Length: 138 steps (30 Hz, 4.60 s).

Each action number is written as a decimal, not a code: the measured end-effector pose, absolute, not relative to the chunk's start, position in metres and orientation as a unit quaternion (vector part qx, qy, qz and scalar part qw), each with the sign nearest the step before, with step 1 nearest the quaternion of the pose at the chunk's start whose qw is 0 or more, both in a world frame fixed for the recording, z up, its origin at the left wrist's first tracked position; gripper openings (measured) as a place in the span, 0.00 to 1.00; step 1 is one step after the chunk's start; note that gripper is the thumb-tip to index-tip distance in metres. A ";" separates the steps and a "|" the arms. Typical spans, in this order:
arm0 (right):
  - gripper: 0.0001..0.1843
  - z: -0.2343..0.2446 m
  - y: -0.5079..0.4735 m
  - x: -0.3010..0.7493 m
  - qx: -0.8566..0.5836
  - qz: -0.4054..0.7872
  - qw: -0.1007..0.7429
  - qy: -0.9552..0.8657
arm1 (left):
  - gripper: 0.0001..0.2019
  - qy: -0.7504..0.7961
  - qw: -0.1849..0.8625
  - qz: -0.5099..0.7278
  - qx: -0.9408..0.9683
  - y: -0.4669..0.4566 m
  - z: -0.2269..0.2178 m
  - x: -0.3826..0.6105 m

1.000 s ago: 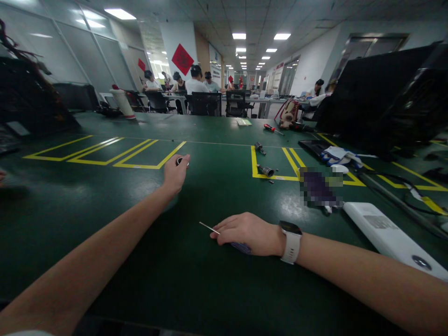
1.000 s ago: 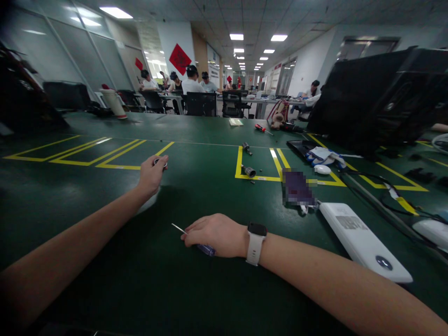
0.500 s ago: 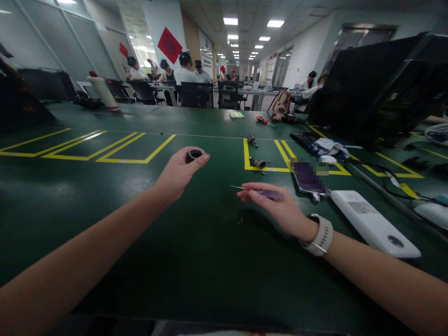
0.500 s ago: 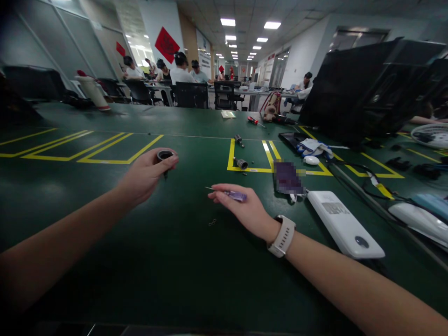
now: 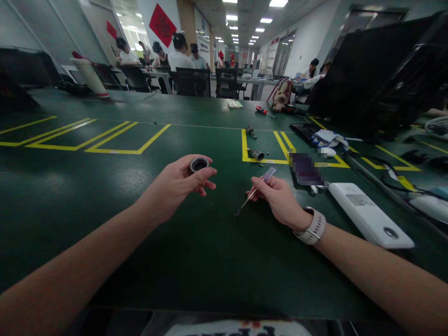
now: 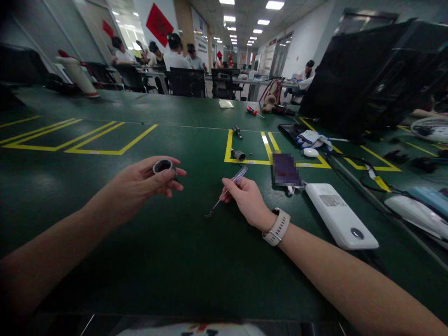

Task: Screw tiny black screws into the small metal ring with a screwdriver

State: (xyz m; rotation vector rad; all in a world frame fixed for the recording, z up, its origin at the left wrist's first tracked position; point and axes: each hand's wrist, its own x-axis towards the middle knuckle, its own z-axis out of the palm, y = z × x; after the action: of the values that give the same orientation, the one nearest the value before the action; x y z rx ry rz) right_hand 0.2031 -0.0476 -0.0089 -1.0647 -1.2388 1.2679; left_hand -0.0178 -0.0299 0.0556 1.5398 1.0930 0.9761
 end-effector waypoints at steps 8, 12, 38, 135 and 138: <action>0.15 -0.009 -0.050 0.203 -0.461 0.464 0.466 -0.595 | 0.15 0.442 0.639 0.399 0.487 -0.035 0.056 -0.012; 0.15 0.000 -0.057 0.200 -0.489 0.350 0.422 -0.678 | 0.17 0.450 0.638 0.411 0.470 -0.035 0.055 -0.013; 0.07 0.003 -0.086 0.190 -0.217 -0.037 0.424 -0.878 | 0.19 0.512 0.554 0.338 0.562 -0.044 0.044 -0.002; 0.11 -0.013 -0.064 0.193 -0.499 0.467 0.503 -0.529 | 0.14 0.498 0.617 0.368 0.486 -0.041 0.039 -0.001; 0.12 -0.010 -0.066 0.193 -0.518 0.436 0.475 -0.562 | 0.14 0.492 0.623 0.375 0.479 -0.040 0.039 -0.001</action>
State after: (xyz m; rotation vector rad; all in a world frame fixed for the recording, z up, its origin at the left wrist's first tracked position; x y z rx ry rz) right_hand 0.1932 -0.0659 -0.0097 -1.2657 -1.3744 1.0659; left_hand -0.0010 -0.0404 0.0386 1.1000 1.1293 0.8619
